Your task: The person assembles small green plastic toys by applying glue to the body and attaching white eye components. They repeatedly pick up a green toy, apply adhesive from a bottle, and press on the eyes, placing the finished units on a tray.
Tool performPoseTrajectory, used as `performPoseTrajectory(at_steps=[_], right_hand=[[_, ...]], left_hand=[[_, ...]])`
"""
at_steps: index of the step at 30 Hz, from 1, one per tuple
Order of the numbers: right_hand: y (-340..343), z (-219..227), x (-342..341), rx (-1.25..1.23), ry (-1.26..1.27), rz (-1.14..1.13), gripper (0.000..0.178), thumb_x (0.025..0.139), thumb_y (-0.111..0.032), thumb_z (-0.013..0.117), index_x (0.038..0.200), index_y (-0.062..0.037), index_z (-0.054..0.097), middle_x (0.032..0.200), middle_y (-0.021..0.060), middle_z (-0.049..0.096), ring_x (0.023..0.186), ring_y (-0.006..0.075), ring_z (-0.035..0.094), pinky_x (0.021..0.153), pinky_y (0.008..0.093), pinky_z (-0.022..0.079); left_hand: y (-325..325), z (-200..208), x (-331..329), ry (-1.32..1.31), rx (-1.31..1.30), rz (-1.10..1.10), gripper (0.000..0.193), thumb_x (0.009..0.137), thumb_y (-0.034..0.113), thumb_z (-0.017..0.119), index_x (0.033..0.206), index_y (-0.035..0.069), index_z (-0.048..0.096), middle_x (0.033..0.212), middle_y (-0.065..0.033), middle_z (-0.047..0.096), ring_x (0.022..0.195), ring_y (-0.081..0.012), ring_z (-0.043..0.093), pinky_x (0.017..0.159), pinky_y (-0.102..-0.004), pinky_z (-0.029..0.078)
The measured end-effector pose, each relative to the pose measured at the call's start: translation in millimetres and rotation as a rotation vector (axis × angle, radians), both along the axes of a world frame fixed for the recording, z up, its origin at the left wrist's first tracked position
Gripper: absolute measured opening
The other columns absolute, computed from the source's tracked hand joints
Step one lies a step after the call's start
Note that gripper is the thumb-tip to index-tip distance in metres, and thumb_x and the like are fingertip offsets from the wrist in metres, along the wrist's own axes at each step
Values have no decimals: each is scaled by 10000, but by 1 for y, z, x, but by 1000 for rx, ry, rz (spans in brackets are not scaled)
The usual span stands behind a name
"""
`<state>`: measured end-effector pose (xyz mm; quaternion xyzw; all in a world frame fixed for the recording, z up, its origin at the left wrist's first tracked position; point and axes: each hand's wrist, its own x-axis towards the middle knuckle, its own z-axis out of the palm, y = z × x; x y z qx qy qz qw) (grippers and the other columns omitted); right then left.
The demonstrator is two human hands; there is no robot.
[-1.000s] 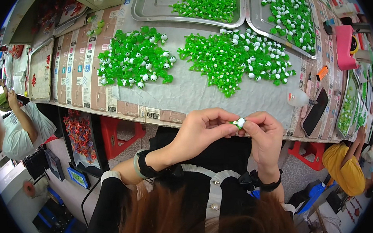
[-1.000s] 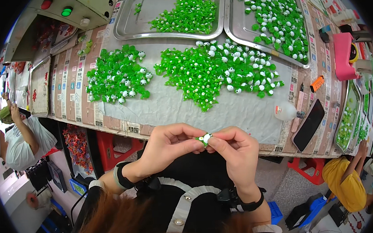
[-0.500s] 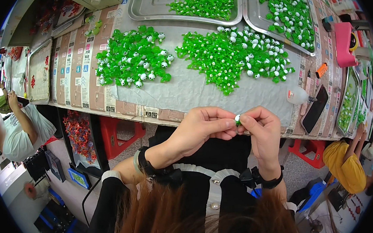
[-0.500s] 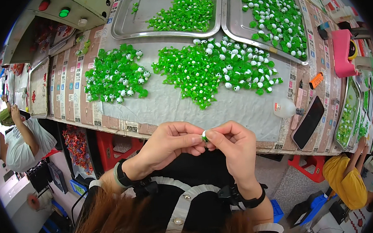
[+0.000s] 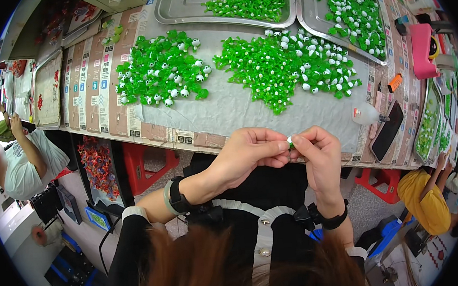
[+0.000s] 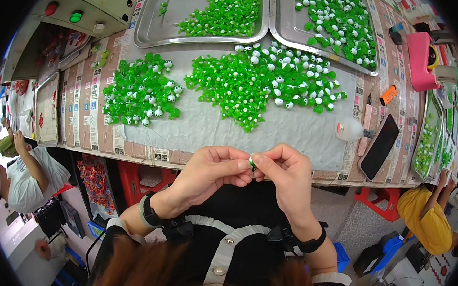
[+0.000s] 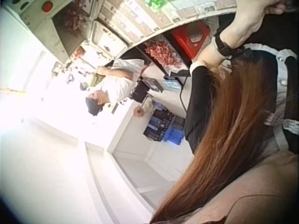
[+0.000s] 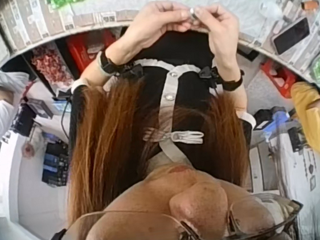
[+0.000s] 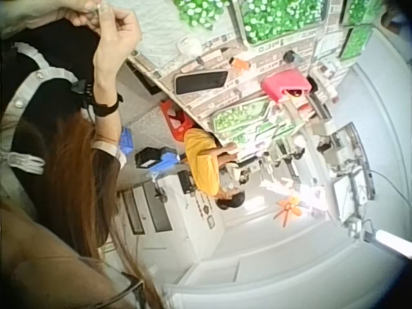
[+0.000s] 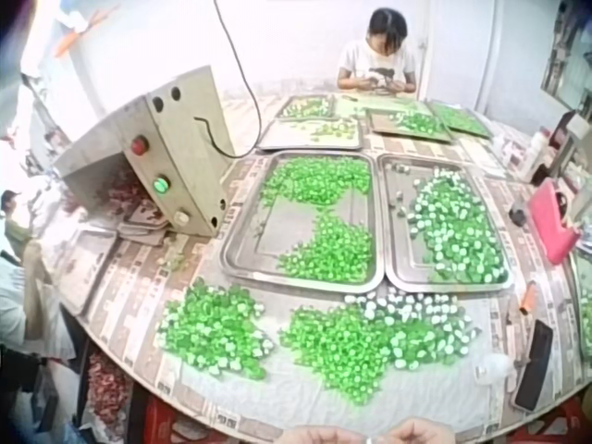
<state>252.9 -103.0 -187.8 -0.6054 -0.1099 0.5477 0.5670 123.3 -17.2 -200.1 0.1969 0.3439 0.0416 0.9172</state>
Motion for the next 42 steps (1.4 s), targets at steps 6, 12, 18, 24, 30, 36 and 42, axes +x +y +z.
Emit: performPoseTrajectory(at_steps=[6,12,18,24,30,36,42], right_hand=[[-1,-2,1,52,-62,28,48,740,-26,548,725,14,526,693,68,564,593,85,533,552,191,441],[-3,9,-1,228,-158,64,84,739,54,513,821,46,527,816,92,543,737,125,540,658,216,447],[-7,5,-1,305,-293,101,140,697,83,547,832,45,536,829,105,548,755,144,542,662,218,442],[-8,7,1,405,-624,169,118,686,73,561,799,38,549,792,138,576,708,174,565,604,232,454],[-10,5,-2,435,-860,175,110,695,49,568,802,39,546,777,144,577,670,182,571,576,239,460],[-10,7,-3,436,-844,167,115,697,52,566,808,46,538,771,153,573,670,188,570,578,240,459],[-13,-1,-4,456,-358,38,172,703,83,529,867,40,502,870,149,556,782,162,548,685,241,441]], left_hand=[[-1,2,1,4,173,9,196,764,88,546,894,-56,518,789,-97,574,667,-102,557,617,-195,463],[-5,13,-1,46,590,44,186,762,59,537,915,-47,528,835,-83,573,736,-99,549,644,-204,451],[-5,14,-6,43,932,33,175,738,28,556,901,-32,540,856,-92,568,754,-122,553,656,-216,449],[-10,15,-3,27,1062,103,145,717,35,576,855,-7,564,809,-99,579,703,-152,572,597,-236,463],[-12,15,-2,59,1061,91,145,710,34,581,849,-6,563,793,-94,579,704,-154,572,593,-236,464],[-13,15,-3,59,1067,101,148,706,32,585,848,-2,562,787,-90,578,676,-152,565,581,-241,462],[-7,13,-1,20,1421,114,168,673,16,610,834,2,562,765,-101,575,661,-186,566,556,-251,454]])
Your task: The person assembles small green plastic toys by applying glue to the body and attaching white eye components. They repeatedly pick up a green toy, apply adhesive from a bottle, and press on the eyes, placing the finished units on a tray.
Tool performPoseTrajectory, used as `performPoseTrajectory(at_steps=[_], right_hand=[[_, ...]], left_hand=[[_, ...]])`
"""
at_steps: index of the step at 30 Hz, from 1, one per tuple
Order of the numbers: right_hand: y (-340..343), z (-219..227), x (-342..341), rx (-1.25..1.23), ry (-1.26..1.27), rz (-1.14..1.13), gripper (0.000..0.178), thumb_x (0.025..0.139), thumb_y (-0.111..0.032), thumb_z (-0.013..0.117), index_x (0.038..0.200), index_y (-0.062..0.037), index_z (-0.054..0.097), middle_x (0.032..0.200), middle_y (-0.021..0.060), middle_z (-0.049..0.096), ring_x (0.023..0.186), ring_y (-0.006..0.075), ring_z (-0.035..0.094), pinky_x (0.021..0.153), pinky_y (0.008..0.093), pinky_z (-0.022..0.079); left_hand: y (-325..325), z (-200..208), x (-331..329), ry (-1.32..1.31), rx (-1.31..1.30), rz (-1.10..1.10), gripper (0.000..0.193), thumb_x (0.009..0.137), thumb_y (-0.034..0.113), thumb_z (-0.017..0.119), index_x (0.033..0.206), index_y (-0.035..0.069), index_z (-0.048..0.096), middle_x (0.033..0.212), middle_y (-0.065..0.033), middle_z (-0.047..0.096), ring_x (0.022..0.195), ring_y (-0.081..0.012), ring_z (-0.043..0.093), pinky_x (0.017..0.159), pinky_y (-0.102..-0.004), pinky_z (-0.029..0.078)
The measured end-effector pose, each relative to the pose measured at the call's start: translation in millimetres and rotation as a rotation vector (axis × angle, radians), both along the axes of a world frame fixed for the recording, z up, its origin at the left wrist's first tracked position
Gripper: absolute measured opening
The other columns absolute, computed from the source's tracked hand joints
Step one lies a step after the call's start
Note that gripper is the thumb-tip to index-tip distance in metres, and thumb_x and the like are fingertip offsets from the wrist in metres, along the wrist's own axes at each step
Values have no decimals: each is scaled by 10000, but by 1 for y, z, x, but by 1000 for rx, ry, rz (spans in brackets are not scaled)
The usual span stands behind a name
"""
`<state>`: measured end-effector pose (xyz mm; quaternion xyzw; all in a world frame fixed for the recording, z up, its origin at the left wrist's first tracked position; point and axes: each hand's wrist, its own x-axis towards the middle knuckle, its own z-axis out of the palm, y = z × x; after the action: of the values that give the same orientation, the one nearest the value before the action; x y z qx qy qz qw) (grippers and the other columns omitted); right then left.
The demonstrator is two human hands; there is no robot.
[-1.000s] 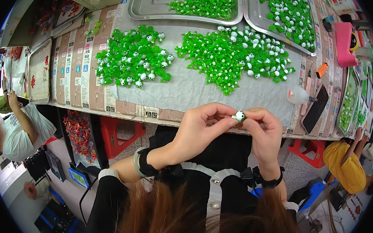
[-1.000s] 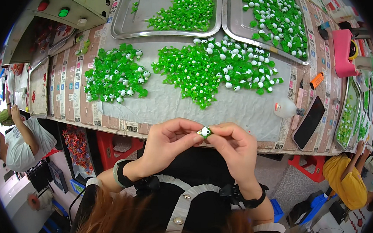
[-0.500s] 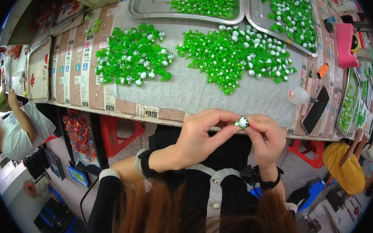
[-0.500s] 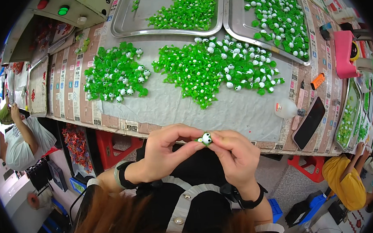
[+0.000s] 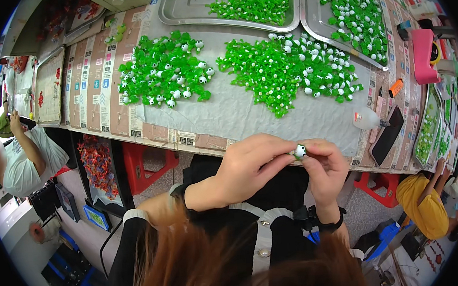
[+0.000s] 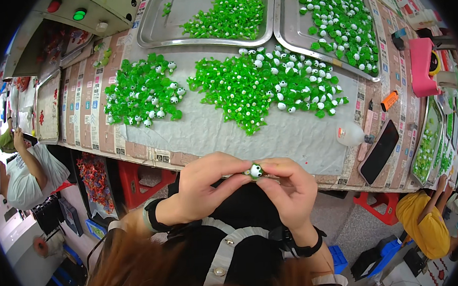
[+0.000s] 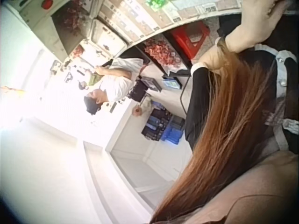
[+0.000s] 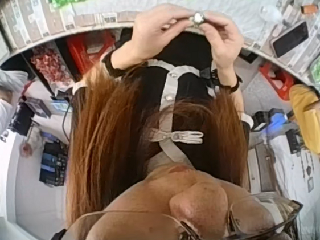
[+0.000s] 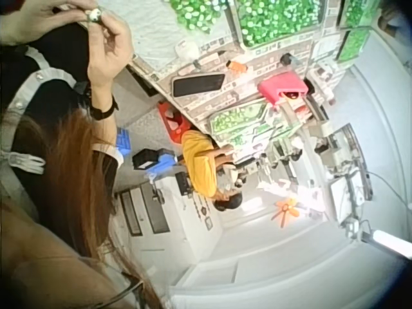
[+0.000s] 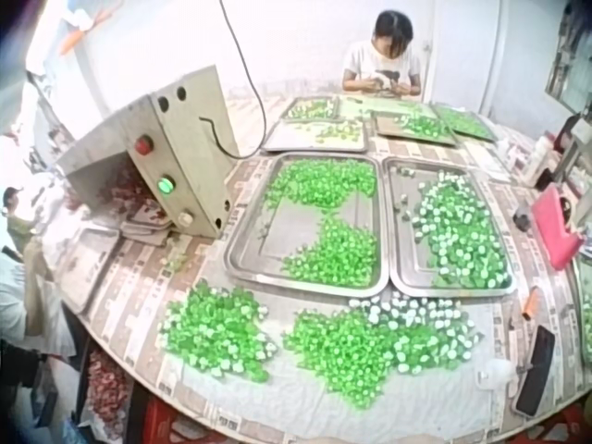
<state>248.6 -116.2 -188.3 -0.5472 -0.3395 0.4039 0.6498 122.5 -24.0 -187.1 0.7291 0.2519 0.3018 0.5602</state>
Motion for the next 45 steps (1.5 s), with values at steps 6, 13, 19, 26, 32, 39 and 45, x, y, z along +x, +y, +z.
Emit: performPoseTrajectory(at_steps=[6,13,19,26,32,39,45], right_hand=[[3,2,-2,-52,187,-39,148,741,57,492,886,39,470,912,155,543,812,154,539,721,237,433],[4,1,-3,-66,249,-38,143,743,66,484,883,41,478,945,170,532,824,155,537,731,238,433],[5,-1,-3,-76,399,-4,146,740,84,469,880,47,490,985,191,512,857,168,531,750,249,434],[5,0,-6,-92,409,-7,175,743,69,466,914,42,494,996,172,512,851,157,529,746,243,427],[-22,-18,23,-246,-176,-471,244,750,16,488,992,15,453,860,54,495,744,85,475,657,199,391],[-17,-24,68,-182,-401,-830,514,716,21,545,1147,0,265,1062,106,376,994,159,374,846,272,313],[-12,-47,91,-220,-368,-642,486,713,17,554,1128,8,301,1060,103,388,946,154,414,825,268,335]], left_hand=[[-1,-2,3,-77,-18,63,169,653,-16,616,812,2,562,739,-95,574,639,-184,567,536,-249,450],[-1,-1,2,-69,41,52,163,633,-21,614,782,3,553,735,-92,566,642,-199,560,533,-261,449],[3,-5,2,-125,424,29,190,586,-27,626,757,17,555,765,-80,550,667,-212,549,545,-273,454],[3,-6,2,-138,471,36,189,585,-45,624,748,21,555,774,-88,549,677,-211,551,558,-268,453],[43,-25,-32,331,288,341,142,638,-50,549,752,23,507,752,-106,518,697,-270,504,610,-323,415],[39,-35,-9,299,288,122,113,677,-7,550,786,12,525,743,-103,526,689,-237,525,595,-297,419],[17,-39,28,440,421,34,169,660,107,588,812,63,529,774,-75,488,732,-250,495,605,-334,415]])
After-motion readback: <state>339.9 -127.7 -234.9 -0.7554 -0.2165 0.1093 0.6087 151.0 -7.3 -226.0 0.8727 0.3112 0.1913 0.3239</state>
